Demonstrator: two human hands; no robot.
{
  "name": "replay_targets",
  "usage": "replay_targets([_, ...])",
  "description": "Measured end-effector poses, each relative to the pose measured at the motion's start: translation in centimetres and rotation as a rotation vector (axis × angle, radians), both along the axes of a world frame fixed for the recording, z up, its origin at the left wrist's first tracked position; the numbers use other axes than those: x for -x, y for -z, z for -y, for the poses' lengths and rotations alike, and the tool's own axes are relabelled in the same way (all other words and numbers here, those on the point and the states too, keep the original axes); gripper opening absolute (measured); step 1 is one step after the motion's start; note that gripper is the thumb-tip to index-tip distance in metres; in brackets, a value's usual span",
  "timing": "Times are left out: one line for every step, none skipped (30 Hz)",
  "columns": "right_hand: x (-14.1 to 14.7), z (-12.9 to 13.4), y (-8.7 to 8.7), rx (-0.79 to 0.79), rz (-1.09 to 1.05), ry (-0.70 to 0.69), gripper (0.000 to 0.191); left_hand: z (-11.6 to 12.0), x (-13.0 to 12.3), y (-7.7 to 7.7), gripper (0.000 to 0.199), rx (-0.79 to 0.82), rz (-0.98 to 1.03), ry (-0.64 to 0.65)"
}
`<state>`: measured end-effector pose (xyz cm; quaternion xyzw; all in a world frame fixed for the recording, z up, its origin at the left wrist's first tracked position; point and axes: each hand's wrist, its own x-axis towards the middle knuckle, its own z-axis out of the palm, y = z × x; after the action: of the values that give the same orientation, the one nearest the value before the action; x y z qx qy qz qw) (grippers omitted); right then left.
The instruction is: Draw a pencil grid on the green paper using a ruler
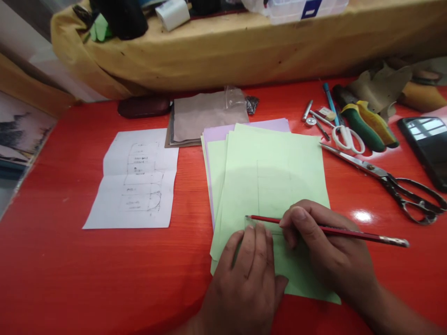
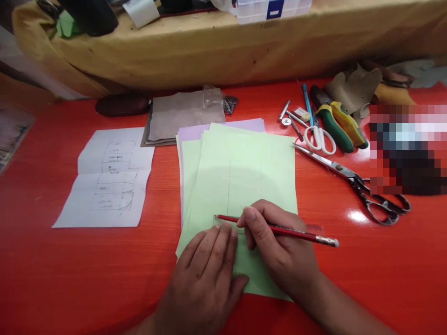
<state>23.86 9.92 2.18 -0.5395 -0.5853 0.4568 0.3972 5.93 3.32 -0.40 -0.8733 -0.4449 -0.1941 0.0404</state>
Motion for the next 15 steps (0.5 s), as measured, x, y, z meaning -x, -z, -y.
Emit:
replay_targets([0.0, 0.0, 0.0, -0.003, 0.0, 0.002, 0.037, 0.0, 0.0, 0.0, 0.048, 0.001, 0.004, -0.001])
replay_targets([0.0, 0.0, 0.1, -0.005, 0.001, 0.004, 0.037, 0.0, 0.0, 0.0, 0.048, 0.002, 0.007, -0.001])
replay_targets([0.0, 0.0, 0.1, -0.007, 0.002, 0.006, 0.037, 0.0, 0.0, 0.0, 0.048, 0.005, 0.01, -0.001])
replay_targets([0.0, 0.0, 0.1, -0.008, 0.003, 0.003, 0.037, 0.0, 0.0, 0.0, 0.048, 0.009, 0.011, -0.001])
replay_targets([0.1, 0.1, 0.0, -0.005, 0.003, 0.002, 0.037, 0.0, 0.0, 0.0, 0.048, 0.011, 0.011, -0.002])
replay_targets([0.2, 0.1, -0.1, 0.005, 0.005, 0.006, 0.038, 0.0, 0.0, 0.0, 0.048, 0.011, 0.012, -0.002])
replay_targets([0.3, 0.1, -0.2, 0.021, 0.006, 0.015, 0.039, 0.0, 0.0, 0.1, 0.048, 0.01, 0.013, -0.001])
replay_targets([0.4, 0.2, -0.4, 0.041, 0.009, 0.028, 0.039, 0.0, 0.0, 0.1, 0.048, 0.009, 0.014, 0.002])
replay_targets([0.5, 0.2, -0.6, 0.063, 0.012, 0.043, 0.04, -0.1, 0.0, 0.1, 0.048, 0.011, 0.014, 0.004])
replay_targets([0.7, 0.2, -0.7, 0.083, 0.016, 0.056, 0.041, -0.1, 0.0, 0.1, 0.048, 0.012, 0.013, 0.007])
replay_targets([0.8, 0.2, -0.9, 0.097, 0.021, 0.066, 0.042, -0.1, 0.0, 0.1, 0.048, 0.013, 0.011, 0.007])
replay_targets([0.9, 0.3, -1.0, 0.103, 0.025, 0.067, 0.042, -0.1, 0.0, 0.1, 0.048, 0.013, 0.011, 0.008])
replay_targets([0.9, 0.3, -1.0, 0.103, 0.029, 0.067, 0.043, -0.1, 0.0, 0.0, 0.048, 0.012, 0.01, 0.007])
replay_targets([1.0, 0.3, -1.1, 0.1, 0.032, 0.067, 0.043, -0.1, 0.1, 0.0, 0.048, 0.011, 0.008, 0.006])
replay_targets([1.0, 0.3, -1.1, 0.095, 0.035, 0.066, 0.043, -0.1, 0.1, 0.0, 0.048, 0.012, 0.005, 0.005])
